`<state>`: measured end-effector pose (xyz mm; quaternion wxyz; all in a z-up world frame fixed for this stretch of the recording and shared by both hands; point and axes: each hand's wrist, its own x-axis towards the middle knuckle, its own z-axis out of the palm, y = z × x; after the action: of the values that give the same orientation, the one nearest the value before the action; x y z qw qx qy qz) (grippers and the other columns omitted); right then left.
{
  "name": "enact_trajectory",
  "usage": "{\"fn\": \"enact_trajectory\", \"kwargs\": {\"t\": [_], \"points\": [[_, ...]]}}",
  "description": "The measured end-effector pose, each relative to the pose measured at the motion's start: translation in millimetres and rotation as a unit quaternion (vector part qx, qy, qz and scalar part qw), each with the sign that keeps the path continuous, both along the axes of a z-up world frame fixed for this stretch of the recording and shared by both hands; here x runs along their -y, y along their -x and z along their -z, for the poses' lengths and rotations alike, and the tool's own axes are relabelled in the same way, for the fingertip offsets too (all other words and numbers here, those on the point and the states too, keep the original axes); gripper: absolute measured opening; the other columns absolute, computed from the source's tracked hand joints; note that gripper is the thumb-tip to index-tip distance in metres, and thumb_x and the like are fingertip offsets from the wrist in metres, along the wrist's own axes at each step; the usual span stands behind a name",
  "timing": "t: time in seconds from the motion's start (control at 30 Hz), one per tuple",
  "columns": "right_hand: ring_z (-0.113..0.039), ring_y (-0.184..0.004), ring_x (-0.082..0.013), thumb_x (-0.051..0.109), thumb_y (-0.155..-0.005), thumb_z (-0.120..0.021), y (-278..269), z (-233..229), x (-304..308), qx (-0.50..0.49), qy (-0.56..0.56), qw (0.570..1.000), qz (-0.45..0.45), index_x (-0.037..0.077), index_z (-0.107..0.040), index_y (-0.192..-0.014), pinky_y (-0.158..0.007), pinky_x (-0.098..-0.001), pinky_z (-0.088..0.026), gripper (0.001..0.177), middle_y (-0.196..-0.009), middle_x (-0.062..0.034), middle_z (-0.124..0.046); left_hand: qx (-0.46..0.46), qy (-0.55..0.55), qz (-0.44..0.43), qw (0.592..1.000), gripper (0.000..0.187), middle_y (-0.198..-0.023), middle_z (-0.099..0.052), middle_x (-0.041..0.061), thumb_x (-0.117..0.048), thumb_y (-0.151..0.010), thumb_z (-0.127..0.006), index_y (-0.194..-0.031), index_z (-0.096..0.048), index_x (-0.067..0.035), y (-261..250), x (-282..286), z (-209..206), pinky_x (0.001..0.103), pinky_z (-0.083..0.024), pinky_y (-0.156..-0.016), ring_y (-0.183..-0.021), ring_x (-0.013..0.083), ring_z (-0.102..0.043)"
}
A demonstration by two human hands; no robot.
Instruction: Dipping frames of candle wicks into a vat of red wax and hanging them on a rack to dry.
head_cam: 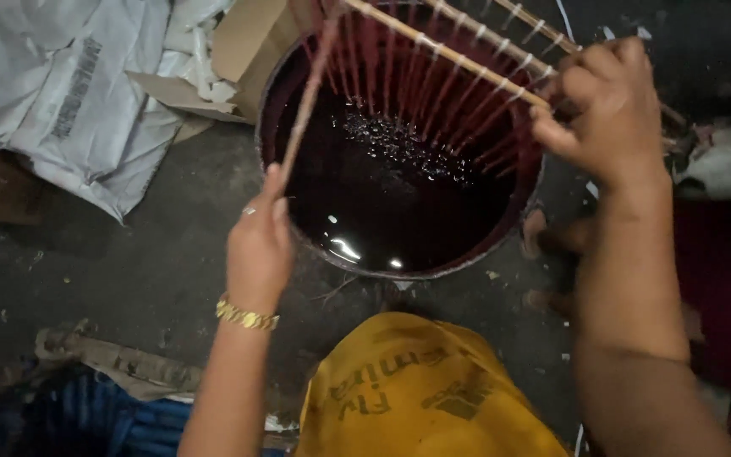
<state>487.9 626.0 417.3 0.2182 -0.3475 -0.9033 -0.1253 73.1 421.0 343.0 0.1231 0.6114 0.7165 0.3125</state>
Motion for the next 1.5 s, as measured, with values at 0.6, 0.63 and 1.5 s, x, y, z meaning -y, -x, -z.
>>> {"fn": "enact_trajectory", "kwargs": {"t": [0.6,0.63,1.5], "points": [[-0.052,-0.094,-0.0338,0.014,-0.087,-0.075,59.9,189.9,38.5,-0.107,0.189,0.976,-0.027,0.009,-0.065,-0.091,-0.084,-0.0453,-0.044,0.011,-0.094,-0.0061,-0.059,0.024,0.283,-0.304,0.909,0.059,-0.101,-0.073,0.026,-0.045,-0.107,-0.033,-0.150,-0.057,-0.012,112.1,261.3,201.6,0.057,-0.051,-0.076,-0.089,0.0500,-0.068],[-0.053,-0.095,-0.0334,0.017,-0.085,-0.077,59.0,206.2,36.2,-0.106,0.207,0.973,-0.018,0.011,-0.065,-0.090,-0.086,-0.0445,-0.045,0.013,-0.093,-0.0053,-0.059,0.024,0.282,-0.317,0.905,0.057,-0.110,-0.073,0.028,-0.042,-0.106,-0.037,-0.148,-0.060,-0.009,111.8,277.7,211.5,0.059,-0.051,-0.081,-0.097,0.0527,-0.067],[-0.049,-0.107,-0.0286,0.021,-0.088,-0.080,38.8,384.6,-48.2,-0.096,0.314,0.943,0.046,0.015,-0.075,-0.094,-0.097,-0.0380,-0.047,0.011,-0.099,-0.0014,-0.063,0.085,0.423,-0.402,0.808,0.047,-0.106,-0.076,0.024,-0.035,-0.105,-0.041,-0.146,-0.061,-0.023,64.9,314.5,192.8,0.054,-0.053,-0.079,-0.095,0.0469,-0.071]]}}
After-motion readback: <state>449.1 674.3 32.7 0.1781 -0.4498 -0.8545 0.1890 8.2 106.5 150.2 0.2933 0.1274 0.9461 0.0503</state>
